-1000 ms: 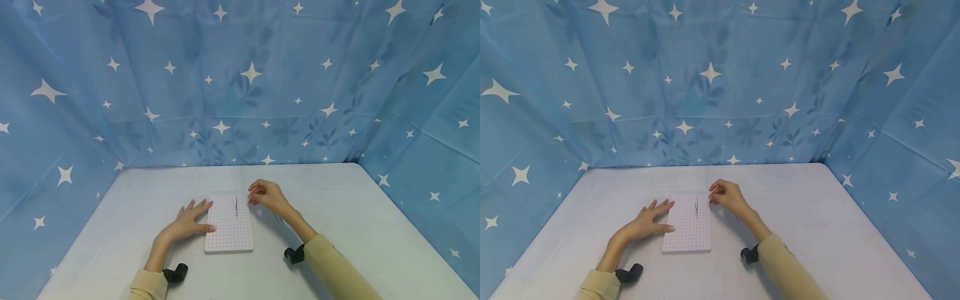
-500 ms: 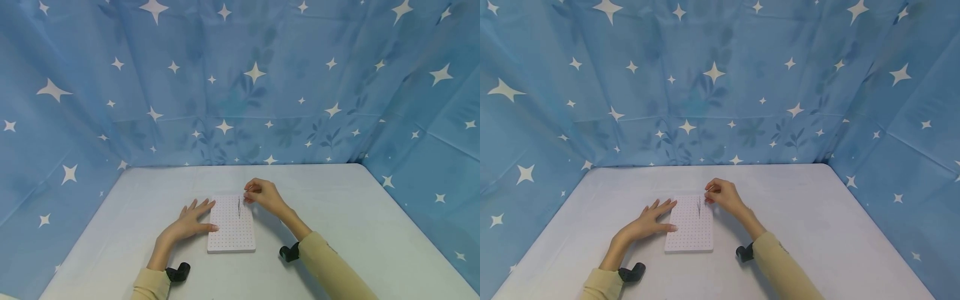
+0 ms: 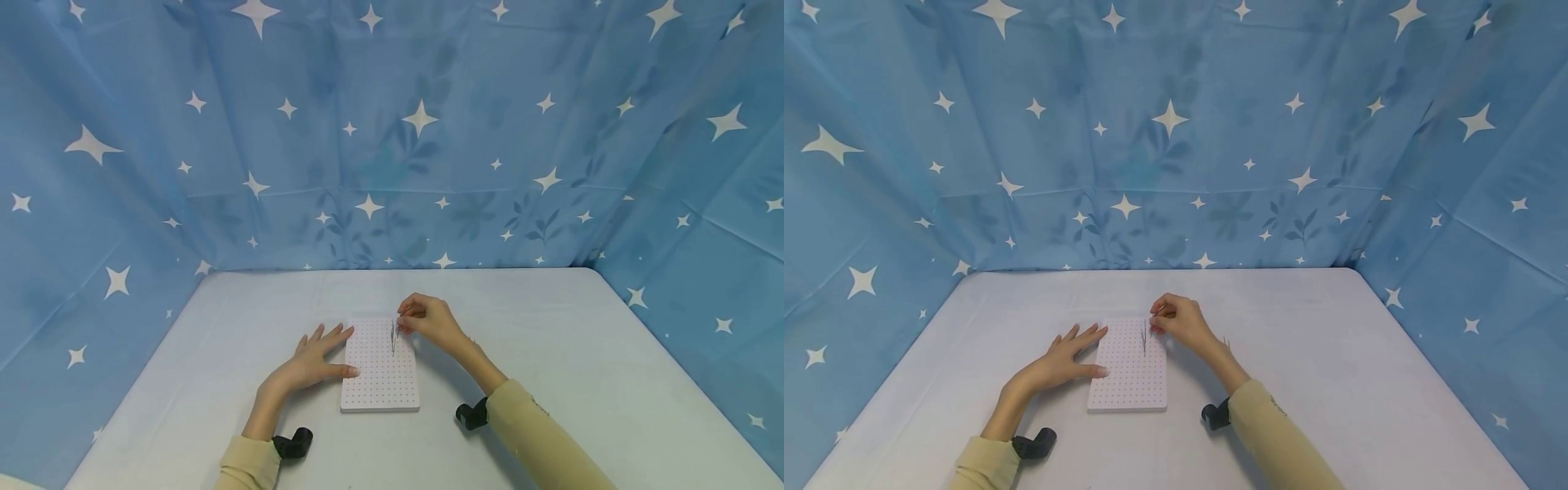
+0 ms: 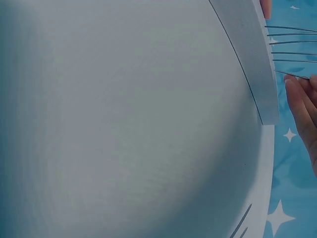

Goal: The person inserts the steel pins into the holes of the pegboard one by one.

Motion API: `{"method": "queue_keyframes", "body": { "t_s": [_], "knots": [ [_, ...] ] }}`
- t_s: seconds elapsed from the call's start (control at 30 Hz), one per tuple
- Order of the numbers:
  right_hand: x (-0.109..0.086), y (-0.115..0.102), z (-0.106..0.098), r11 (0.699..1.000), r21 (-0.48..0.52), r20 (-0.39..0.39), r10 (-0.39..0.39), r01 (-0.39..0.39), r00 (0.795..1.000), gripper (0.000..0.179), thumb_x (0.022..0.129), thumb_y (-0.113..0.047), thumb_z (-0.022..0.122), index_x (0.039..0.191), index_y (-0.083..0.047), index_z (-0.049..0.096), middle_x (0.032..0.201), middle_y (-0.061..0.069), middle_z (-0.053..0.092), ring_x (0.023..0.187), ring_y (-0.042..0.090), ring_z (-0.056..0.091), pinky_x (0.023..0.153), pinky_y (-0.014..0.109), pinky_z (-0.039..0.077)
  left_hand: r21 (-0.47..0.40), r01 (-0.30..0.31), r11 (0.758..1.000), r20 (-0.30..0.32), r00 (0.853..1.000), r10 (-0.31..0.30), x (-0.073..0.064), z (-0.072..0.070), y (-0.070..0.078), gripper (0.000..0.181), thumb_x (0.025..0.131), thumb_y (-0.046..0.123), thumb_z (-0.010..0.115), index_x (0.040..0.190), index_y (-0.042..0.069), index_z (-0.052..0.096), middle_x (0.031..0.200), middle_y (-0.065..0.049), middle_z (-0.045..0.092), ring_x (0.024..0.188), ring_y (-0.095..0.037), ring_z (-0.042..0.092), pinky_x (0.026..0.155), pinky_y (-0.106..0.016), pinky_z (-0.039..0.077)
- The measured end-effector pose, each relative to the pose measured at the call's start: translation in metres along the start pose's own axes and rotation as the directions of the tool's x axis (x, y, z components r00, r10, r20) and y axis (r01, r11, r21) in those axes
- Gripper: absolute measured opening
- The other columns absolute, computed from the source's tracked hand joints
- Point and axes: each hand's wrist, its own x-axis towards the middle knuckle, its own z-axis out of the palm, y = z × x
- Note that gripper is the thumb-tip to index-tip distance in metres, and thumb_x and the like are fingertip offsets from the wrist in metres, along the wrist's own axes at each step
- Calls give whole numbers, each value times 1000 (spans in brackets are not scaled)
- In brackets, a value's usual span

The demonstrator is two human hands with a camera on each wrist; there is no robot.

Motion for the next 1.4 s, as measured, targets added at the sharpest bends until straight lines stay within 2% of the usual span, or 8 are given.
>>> {"method": "queue_keyframes", "body": {
  "t_s": [0.2, 0.4, 0.53, 0.77, 1.0, 1.23, 1.4],
  "knots": [
    [-2, 1, 1, 1000, -30, 29, 3, -2, 1000, 8, 91, -4, 75, 98, -5, 73, 88, 6, 76, 76, 15, 71, 73, 38, 63, 2, 1, 1000, -2, 1000, -1, 0, 0, 2, 92, 86, 48, 80, 160, 13, 39, 168, -21, 26, 157, -49, 1, 122, -71, -5],
    [-5, 2, 1, 997, -70, 29, 19, -17, 999, 5, 91, -6, 76, 95, -9, 75, 89, 2, 76, 78, 12, 71, 72, 30, 61, 2, 1, 1000, -3, 1000, -1, 0, 1, 1, 92, 86, 49, 80, 160, 13, 39, 168, -22, 26, 157, -49, 1, 122, -70, -6],
    [-8, 2, -1, 995, -90, 27, 39, -36, 999, 5, 91, -9, 78, 95, -10, 76, 92, 1, 77, 83, 12, 72, 76, 28, 60, -11, -11, 1000, -3, 1000, 11, 0, 2, 2, 94, 85, 52, 79, 160, 11, 39, 168, -23, 25, 157, -50, 1, 122, -70, -7],
    [-15, 4, -9, 991, -124, 10, 43, -42, 999, 6, 90, -11, 78, 95, -13, 77, 94, -1, 77, 88, 12, 73, 84, 33, 60, -7, -3, 1000, -1, 1000, 3, -1, 1, 3, 93, 86, 50, 79, 160, 12, 38, 168, -22, 25, 157, -49, 1, 122, -70, -6],
    [-23, 8, -22, 990, -123, 18, 68, -66, 997, 10, 92, -9, 76, 102, -11, 76, 97, 0, 77, 86, 12, 71, 73, 29, 58, 3, -4, 1000, 3, 1000, 4, 0, 0, 0, 92, 87, 49, 79, 161, 13, 37, 168, -21, 24, 157, -48, 0, 122, -70, -7],
    [-32, 12, -38, 970, -239, 19, 50, -44, 999, 11, 94, -13, 74, 105, -10, 77, 95, -2, 73, 82, 12, 64, 73, 30, 54, 6, -4, 1000, 3, 1000, 4, 0, 0, 0, 91, 87, 47, 79, 161, 12, 37, 168, -21, 25, 157, -49, 0, 122, -70, -7],
    [-37, 18, -48, 956, -286, 19, 78, -69, 997, 8, 94, -14, 75, 102, -11, 77, 90, -2, 69, 77, 14, 58, 69, 28, 51, 3, -5, 1000, 1, 1000, 5, 0, 1, 1, 91, 87, 46, 79, 161, 12, 37, 168, -22, 25, 157, -49, 0, 122, -70, -7]
  ]
}}
